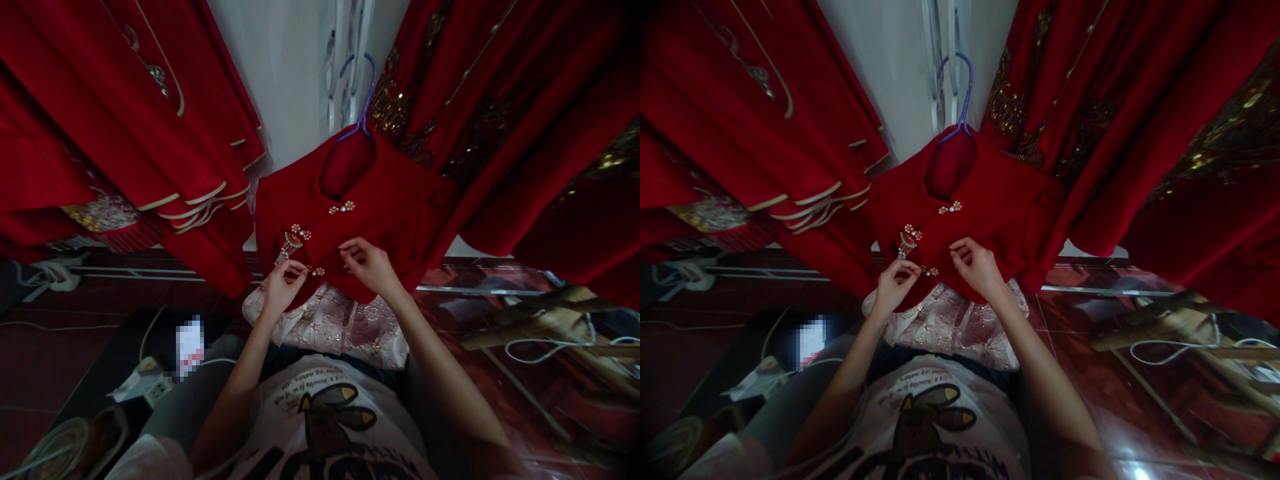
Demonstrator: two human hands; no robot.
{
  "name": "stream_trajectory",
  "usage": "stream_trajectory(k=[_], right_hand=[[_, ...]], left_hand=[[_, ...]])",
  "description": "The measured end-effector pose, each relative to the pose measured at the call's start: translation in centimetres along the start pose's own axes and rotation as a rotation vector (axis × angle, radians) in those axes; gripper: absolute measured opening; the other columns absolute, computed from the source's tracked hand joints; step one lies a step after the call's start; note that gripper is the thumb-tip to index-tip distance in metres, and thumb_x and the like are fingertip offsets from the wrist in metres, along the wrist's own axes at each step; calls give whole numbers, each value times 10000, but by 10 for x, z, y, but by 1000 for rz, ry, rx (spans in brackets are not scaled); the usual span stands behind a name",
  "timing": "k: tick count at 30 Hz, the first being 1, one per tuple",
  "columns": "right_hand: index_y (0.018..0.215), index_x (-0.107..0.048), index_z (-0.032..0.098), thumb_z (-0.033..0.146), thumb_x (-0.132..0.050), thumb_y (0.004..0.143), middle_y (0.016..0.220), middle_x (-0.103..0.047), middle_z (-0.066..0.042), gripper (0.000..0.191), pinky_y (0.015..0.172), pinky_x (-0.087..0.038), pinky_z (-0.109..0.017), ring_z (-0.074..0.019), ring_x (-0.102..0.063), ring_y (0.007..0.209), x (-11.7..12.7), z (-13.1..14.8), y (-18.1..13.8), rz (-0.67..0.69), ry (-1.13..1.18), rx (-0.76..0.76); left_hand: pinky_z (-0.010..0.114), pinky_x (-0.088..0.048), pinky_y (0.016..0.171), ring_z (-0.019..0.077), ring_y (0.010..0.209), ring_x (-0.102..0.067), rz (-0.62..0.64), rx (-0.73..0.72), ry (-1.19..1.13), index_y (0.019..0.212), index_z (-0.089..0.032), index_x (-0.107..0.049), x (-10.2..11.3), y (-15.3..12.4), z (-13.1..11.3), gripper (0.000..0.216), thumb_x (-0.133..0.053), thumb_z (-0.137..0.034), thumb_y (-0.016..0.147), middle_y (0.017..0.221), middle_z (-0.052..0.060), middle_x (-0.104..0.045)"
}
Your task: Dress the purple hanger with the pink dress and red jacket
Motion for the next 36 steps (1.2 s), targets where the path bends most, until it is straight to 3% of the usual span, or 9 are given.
stream_trajectory(k=[2, 4, 8, 12, 21, 24, 27, 31, 36], right_hand=[[990, -642, 179, 228, -631, 833, 767, -698, -28, 164, 594, -538, -239, -133, -673, 644, -19, -10, -2, 148, -90, -4], [977, -649, 178, 173, -642, 810, 803, -714, -35, 167, 668, -547, -259, -140, -682, 705, -35, -19, -3, 204, -148, 22], [931, -652, 168, 162, -655, 803, 830, -713, -44, 129, 717, -543, -269, -139, -673, 744, -50, -29, -2, 163, -155, 72], [892, -637, 169, 186, -672, 801, 817, -706, -35, 99, 717, -542, -263, -136, -671, 742, -53, -30, -1, 159, -92, 74], [853, -649, 172, 225, -675, 809, 800, -721, -36, 75, 698, -546, -254, -140, -688, 739, -53, -28, -2, 138, -32, 42], [827, -653, 168, 208, -680, 790, 767, -714, -30, 62, 676, -542, -250, -135, -677, 699, -49, -24, -1, 157, -40, 35], [815, -669, 167, 166, -685, 756, 768, -721, -28, 62, 678, -546, -248, -129, -675, 689, -43, -22, -1, 246, -25, 18], [806, -680, 166, 226, -721, 734, 745, -718, -27, 103, 675, -553, -255, -132, -675, 693, -27, -20, -2, 329, 17, 11], [844, -679, 165, 242, -706, 747, 764, -719, -27, 127, 693, -557, -262, -125, -671, 699, -9, -18, -5, 393, 63, -8]], left_hand=[[188, -525, 549, 144, 790, -626, 75, -69, 105, 908, -205, -686, -12, -4, -7, 149, -694, -264, 772, 942, 47, -637], [219, -556, 598, 160, 830, -629, 97, -124, 177, 956, -217, -685, -19, -8, -10, 169, -685, -256, 791, 968, 48, -622], [285, -597, 739, 165, 856, -633, 95, -183, 227, 953, -208, -680, -21, -8, -10, 121, -637, -261, 852, 964, 50, -612], [316, -598, 819, 162, 840, -655, 86, -181, 133, 905, -199, -678, -18, -4, -7, 120, -677, -292, 830, 922, 40, -633], [233, -576, 670, 137, 724, -659, 5, -29, -42, 798, -192, -646, -21, -7, 0, 195, -721, -371, 786, 791, 9, -669], [204, -539, 623, 128, 709, -628, -19, -86, 17, 809, -196, -650, -17, -2, -18, 195, -706, -382, 798, 776, 10, -647], [200, -508, 603, 129, 739, -592, -68, -245, 151, 866, -197, -644, -10, 17, -50, 179, -649, -375, 851, 834, 26, -611], [289, -515, 779, 184, 929, -562, -90, -448, 434, 1054, -201, -629, -3, 51, -86, 203, -603, -316, 889, 1011, 62, -589], [362, -483, 854, 224, 959, -500, 121, -577, 759, 1006, -189, -666, 0, 72, -96, 265, -584, -418, 900, 975, 70, -547]])
Point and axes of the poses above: each hand's wrist, its own y-axis towards the middle knuckle, its own x-axis out of the back of the hand, z = x × y, the point moved 6 cm from there along y, towards the middle knuckle
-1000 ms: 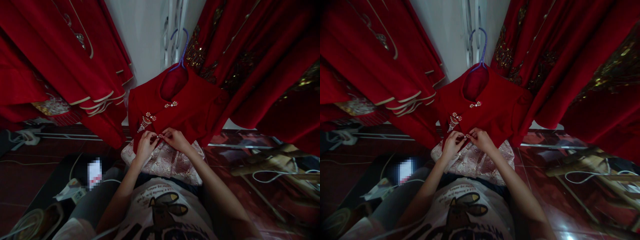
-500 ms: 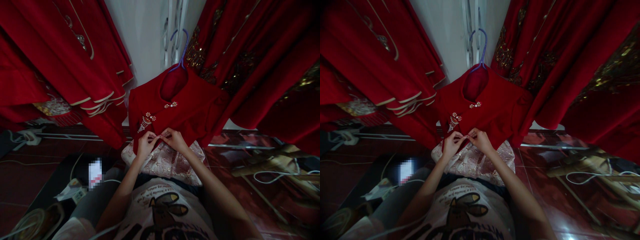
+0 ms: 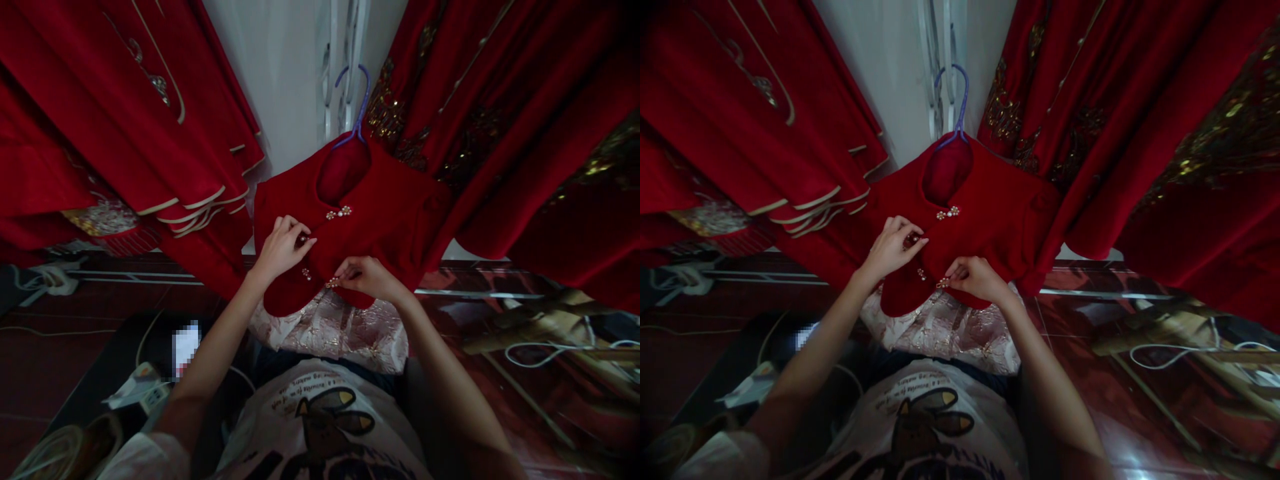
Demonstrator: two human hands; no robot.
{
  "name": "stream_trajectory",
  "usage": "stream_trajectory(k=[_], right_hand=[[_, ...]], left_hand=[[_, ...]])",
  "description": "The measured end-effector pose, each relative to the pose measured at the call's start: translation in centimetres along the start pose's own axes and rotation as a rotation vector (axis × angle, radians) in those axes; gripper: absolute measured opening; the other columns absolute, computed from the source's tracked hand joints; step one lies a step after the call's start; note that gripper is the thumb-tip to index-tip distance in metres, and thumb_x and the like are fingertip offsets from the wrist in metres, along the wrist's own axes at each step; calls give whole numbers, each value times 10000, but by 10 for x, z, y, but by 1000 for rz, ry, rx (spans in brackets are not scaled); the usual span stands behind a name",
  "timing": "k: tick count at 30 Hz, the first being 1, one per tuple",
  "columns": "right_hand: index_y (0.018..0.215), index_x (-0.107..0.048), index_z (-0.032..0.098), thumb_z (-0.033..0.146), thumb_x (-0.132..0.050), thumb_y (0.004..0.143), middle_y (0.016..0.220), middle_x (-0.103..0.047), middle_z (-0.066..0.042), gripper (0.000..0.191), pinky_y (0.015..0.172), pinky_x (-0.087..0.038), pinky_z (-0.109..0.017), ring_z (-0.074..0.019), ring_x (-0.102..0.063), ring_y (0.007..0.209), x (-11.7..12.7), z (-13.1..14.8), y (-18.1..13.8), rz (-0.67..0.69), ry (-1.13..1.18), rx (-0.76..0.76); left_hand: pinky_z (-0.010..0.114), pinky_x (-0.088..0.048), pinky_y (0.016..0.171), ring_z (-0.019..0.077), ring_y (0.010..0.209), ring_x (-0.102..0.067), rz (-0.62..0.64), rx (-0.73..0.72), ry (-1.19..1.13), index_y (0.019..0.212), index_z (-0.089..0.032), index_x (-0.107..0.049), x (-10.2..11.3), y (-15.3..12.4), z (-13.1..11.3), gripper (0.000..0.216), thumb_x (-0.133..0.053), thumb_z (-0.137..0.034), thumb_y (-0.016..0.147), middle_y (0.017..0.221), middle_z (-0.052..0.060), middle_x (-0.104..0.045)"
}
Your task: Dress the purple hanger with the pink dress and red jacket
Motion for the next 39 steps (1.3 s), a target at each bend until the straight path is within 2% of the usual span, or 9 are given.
stream_trajectory(k=[4, 9, 13, 17, 20, 23, 27, 32, 39], right_hand=[[831, -679, 176, 225, -700, 745, 749, -709, -21, 101, 677, -554, -264, -125, -667, 689, 10, 3, -3, 2, 16, 0], [833, -682, 173, 223, -701, 739, 750, -703, -18, 107, 674, -553, -256, -120, -665, 692, 15, 3, -5, -6, 52, -7], [849, -676, 173, 213, -704, 740, 747, -697, -13, 120, 662, -545, -247, -115, -657, 688, 12, 2, -3, -5, 60, -16], [857, -673, 172, 218, -717, 737, 749, -694, -13, 136, 670, -541, -248, -117, -657, 699, 12, 4, -4, 2, 60, -19], [862, -663, 174, 220, -730, 727, 761, -705, -20, 157, 668, -545, -256, -127, -669, 704, 12, 8, -9, 58, 72, -41], [914, -654, 180, 209, -729, 729, 773, -718, -17, 201, 670, -548, -255, -131, -683, 712, 10, 12, -15, 152, 94, -73], [989, -651, 182, 221, -698, 763, 814, -737, -26, 234, 697, -555, -259, -137, -703, 756, 8, 16, -19, 209, 118, -63], [1001, -640, 176, 271, -681, 799, 839, -732, -35, 227, 737, -561, -279, -142, -702, 785, 14, 23, -19, 177, 74, -36], [1037, -629, 170, 293, -649, 835, 890, -720, -55, 237, 782, -554, -299, -148, -690, 841, 25, 29, -22, 151, 2, -44]], left_hand=[[376, -462, 873, 230, 985, -477, 120, -135, 67, 1003, -198, -696, 10, 0, 9, 295, -540, -435, 923, 1013, 83, -531], [438, -391, 1015, 226, 1110, -515, 194, -256, 15, 976, -218, -676, 14, 4, 15, 189, -578, -367, 915, 1155, 69, -595], [495, -213, 1177, 186, 1035, -581, 198, -325, -77, 916, -230, -666, 9, 9, 12, 135, -563, -316, 924, 953, 16, -666], [476, -203, 1193, 162, 868, -589, 145, -340, -165, 865, -246, -678, 9, 17, 2, 149, -573, -339, 915, 819, -8, -643], [473, -253, 1161, 192, 970, -575, 57, -325, -119, 1010, -234, -670, 10, 28, -15, 228, -586, -416, 901, 963, 27, -641], [478, -303, 1108, 247, 1120, -514, -13, -298, 4, 1196, -183, -597, 8, 41, -36, 363, -515, -425, 939, 1130, 92, -594], [530, -309, 1072, 290, 1133, -500, -48, -293, 125, 1166, -128, -597, -4, 60, -56, 344, -498, -380, 953, 1144, 132, -580], [551, -296, 1130, 227, 1077, -563, -60, -328, 11, 987, -159, -662, -15, 73, -54, 192, -538, -299, 942, 1098, 80, -653], [580, -265, 1188, 172, 1013, -634, -97, -343, -197, 969, -197, -673, -4, 69, -44, 178, -606, -350, 907, 1068, 35, -705]])
Point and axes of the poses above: each hand's wrist, its own y-axis towards the middle knuckle, its own x-axis out of the back of the hand, z = x × y, the point moved 6 cm from there along y, towards the middle knuckle
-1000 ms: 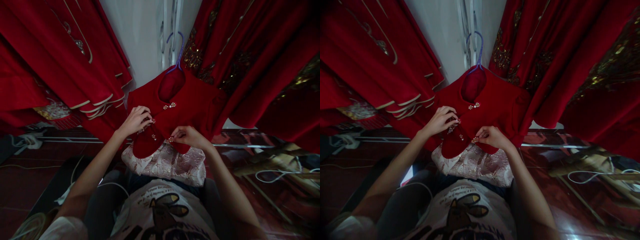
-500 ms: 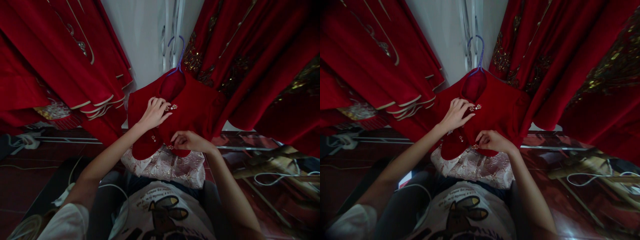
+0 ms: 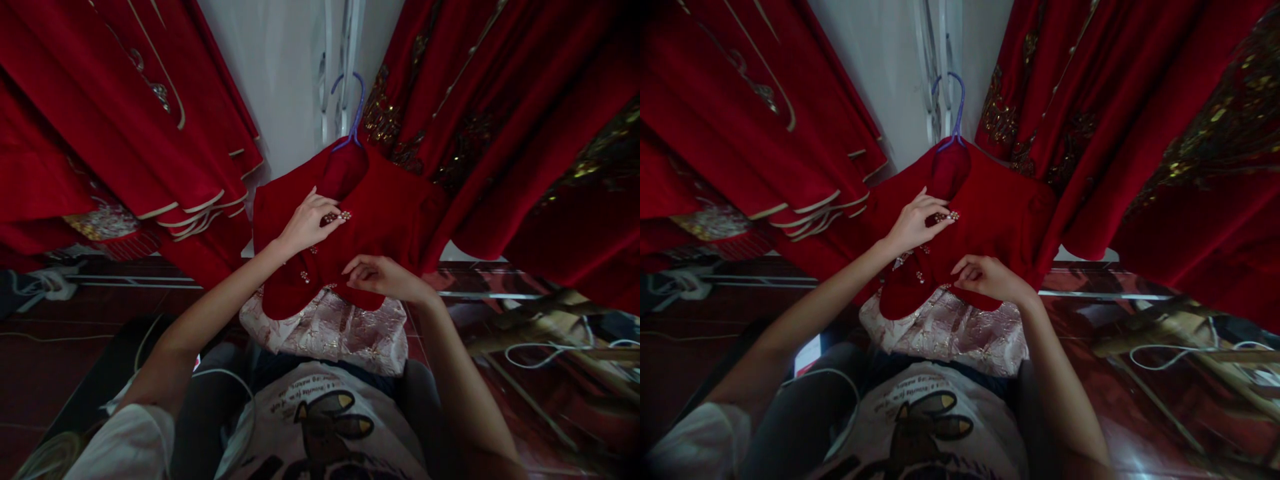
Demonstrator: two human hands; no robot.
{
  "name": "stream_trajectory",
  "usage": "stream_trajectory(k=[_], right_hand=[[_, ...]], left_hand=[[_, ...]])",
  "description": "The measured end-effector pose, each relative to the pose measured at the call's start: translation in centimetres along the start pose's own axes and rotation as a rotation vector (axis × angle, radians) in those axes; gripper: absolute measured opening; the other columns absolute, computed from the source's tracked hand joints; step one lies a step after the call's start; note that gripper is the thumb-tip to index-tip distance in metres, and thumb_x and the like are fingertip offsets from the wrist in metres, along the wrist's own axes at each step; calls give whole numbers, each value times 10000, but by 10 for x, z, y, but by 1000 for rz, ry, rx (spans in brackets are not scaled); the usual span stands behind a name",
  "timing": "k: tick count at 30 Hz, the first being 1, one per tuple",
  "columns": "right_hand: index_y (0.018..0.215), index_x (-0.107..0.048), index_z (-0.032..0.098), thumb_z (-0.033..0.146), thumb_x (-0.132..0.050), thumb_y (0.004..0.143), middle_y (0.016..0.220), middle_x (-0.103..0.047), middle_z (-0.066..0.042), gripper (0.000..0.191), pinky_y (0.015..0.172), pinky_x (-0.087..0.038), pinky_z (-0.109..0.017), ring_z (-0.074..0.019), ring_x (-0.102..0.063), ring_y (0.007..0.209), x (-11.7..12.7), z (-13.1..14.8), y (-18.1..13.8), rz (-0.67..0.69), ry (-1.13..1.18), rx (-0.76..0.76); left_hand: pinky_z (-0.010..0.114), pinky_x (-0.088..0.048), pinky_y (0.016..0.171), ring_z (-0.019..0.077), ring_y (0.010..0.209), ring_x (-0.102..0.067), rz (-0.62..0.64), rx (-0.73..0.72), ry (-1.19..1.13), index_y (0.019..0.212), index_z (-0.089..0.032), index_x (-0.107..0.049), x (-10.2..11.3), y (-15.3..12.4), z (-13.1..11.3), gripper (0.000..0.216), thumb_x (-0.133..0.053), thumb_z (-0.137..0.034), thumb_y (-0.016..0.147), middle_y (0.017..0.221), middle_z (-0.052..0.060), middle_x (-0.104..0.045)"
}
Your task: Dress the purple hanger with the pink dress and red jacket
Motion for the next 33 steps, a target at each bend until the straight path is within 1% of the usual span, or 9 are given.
stream_trajectory(k=[11, 13, 17, 18, 20, 23, 27, 30, 33], right_hand=[[980, -650, 175, 380, -656, 842, 895, -721, -56, 247, 803, -559, -327, -157, -684, 840, 9, 19, -1, -112, 25, 52], [955, -654, 177, 392, -668, 834, 948, -723, -64, 247, 858, -554, -346, -167, -684, 888, 21, 32, 3, -254, 48, 107], [1045, -635, 206, 444, -642, 855, 1143, -684, -78, 304, 1010, -498, -367, -184, -647, 1075, 50, 69, 18, -707, 93, 321], [1113, -617, 219, 471, -602, 879, 1212, -659, -79, 344, 1042, -478, -369, -186, -623, 1135, 52, 77, 25, -747, 95, 366], [1258, -554, 230, 525, -492, 929, 1345, -588, -84, 446, 1090, -439, -378, -191, -561, 1244, 48, 87, 46, -698, 61, 400], [1405, -438, 157, 577, -384, 949, 1472, -461, -149, 622, 1139, -374, -427, -241, -447, 1365, 41, 81, 68, -640, -103, 274], [1442, -325, -30, 552, -363, 948, 1435, -405, -317, 764, 1121, -304, -563, -384, -371, 1382, 56, 62, 54, -879, -514, -2], [1412, -327, -61, 480, -325, 969, 1333, -465, -343, 700, 1052, -335, -591, -416, -436, 1299, 75, 63, 34, -987, -777, -98], [1327, -422, -34, 450, -326, 975, 1247, -522, -327, 606, 1001, -372, -573, -416, -487, 1229, 100, 66, 20, -1004, -923, -230]], left_hand=[[567, -170, 1236, 125, 791, -622, 10, -157, 236, 905, -181, -620, 2, 1, -10, 272, -410, -323, 1004, 767, -22, -640], [546, -187, 1236, 119, 768, -616, 26, -195, 288, 905, -190, -620, 1, 2, -11, 295, -369, -299, 1015, 730, -32, -619], [489, -270, 1202, 134, 756, -638, 85, -232, 352, 906, -167, -612, 1, 8, -16, 364, -315, -341, 1025, 760, -2, -652], [473, -309, 1172, 142, 752, -649, 113, -231, 377, 931, -150, -612, 1, 9, -17, 377, -309, -355, 1024, 775, 16, -668], [453, -381, 1088, 159, 716, -664, 177, -214, 454, 1007, -105, -608, 0, 11, -17, 398, -292, -345, 1019, 771, 50, -688], [469, -414, 992, 181, 606, -643, 276, -159, 605, 1008, -57, -629, 3, 8, -9, 400, -290, -266, 986, 683, 73, -677], [507, -388, 991, 218, 635, -615, 351, -25, 772, 739, -107, -665, 21, -4, 19, 370, -329, -151, 888, 651, 93, -635], [539, -322, 1052, 256, 758, -605, 312, 182, 769, 654, -152, -638, 40, -10, 52, 393, -301, -63, 835, 582, 70, -556], [589, -196, 1112, 289, 953, -592, 208, 295, 651, 784, -149, -665, 54, -10, 72, 323, -354, -94, 845, 624, 51, -561]])
Point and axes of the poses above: each hand's wrist, its own y-axis towards the middle knuckle, its own x-axis out of the back of the hand, z = x × y, the point moved 6 cm from there along y, towards the middle knuckle
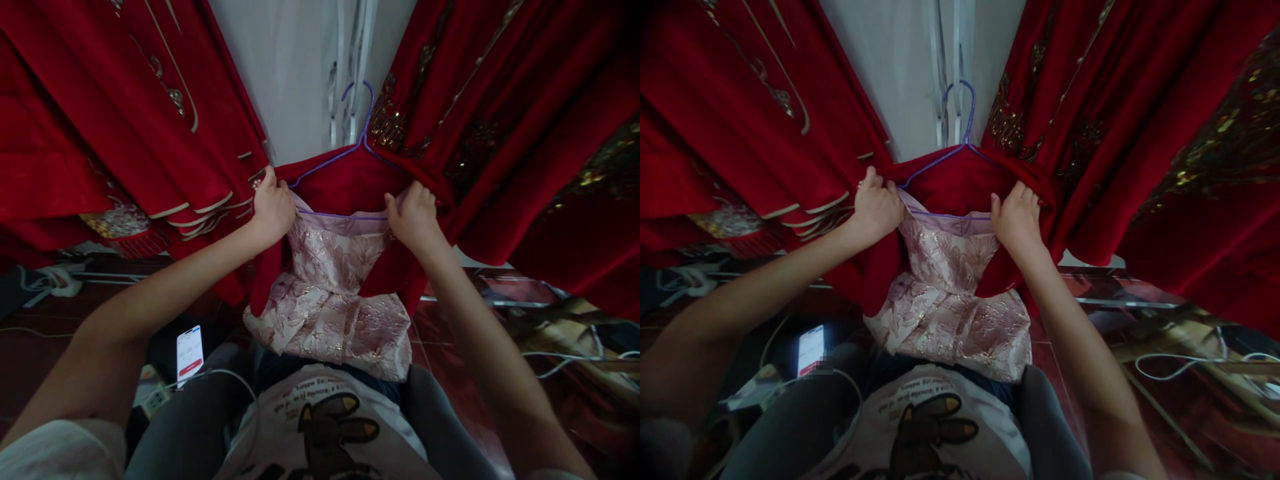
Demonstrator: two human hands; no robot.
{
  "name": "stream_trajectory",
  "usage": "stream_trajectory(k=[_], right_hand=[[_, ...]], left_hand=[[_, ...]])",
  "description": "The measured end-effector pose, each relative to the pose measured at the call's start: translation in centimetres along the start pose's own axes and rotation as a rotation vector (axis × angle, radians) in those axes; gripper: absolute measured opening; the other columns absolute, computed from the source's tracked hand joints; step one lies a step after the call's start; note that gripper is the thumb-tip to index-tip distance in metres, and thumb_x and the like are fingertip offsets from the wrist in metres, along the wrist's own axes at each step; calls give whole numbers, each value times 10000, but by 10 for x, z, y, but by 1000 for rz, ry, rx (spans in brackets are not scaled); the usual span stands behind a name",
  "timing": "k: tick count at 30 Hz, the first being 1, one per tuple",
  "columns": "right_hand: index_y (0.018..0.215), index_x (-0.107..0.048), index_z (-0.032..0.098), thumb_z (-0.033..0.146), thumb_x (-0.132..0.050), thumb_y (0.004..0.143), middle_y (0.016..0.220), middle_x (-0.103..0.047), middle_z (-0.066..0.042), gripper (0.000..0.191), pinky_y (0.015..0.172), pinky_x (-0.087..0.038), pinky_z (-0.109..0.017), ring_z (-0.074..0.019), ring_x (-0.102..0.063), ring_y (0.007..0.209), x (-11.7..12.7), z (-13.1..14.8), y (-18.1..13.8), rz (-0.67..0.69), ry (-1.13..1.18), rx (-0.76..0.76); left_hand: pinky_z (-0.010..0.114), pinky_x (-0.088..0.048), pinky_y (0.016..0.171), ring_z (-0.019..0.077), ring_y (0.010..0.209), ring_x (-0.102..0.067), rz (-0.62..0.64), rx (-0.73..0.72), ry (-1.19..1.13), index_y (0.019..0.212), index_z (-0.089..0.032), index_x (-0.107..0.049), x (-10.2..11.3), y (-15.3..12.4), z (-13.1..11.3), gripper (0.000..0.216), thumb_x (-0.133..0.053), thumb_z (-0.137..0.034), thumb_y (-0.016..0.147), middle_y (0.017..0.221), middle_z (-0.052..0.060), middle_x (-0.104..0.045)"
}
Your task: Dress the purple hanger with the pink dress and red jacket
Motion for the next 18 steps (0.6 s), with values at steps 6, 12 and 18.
stream_trajectory(k=[6, 12, 18], right_hand=[[1270, -524, 47, 476, -368, 963, 1234, -562, -285, 549, 963, -419, -517, -389, -532, 1187, 10, -38, 32, 167, -95, -63], [1322, -529, 68, 497, -419, 943, 1326, -513, -274, 583, 989, -400, -518, -400, -465, 1265, 0, -69, 58, 137, -137, 18], [1059, -670, 126, 608, -342, 954, 1101, -662, -202, 593, 878, -442, -380, -287, -605, 1045, -13, -89, 74, 313, -44, -2]], left_hand=[[606, -92, 1151, 338, 1145, -532, 12, 34, -12, 1054, -115, -642, 6, 3, -3, 345, -442, -230, 798, 882, 120, -692], [622, -41, 1172, 315, 952, -646, -46, 66, -91, 977, -109, -616, 15, -6, 4, 293, -420, -262, 821, 848, 145, -686], [588, -363, 1016, 323, 954, -674, 99, 155, -92, 1030, -105, -538, 10, -8, 24, 262, -374, -252, 887, 939, 171, -701]])
Point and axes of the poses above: each hand's wrist, its own y-axis towards the middle knuckle, its own x-axis out of the back of the hand, z = x × y, the point moved 6 cm from there along y, towards the middle knuckle
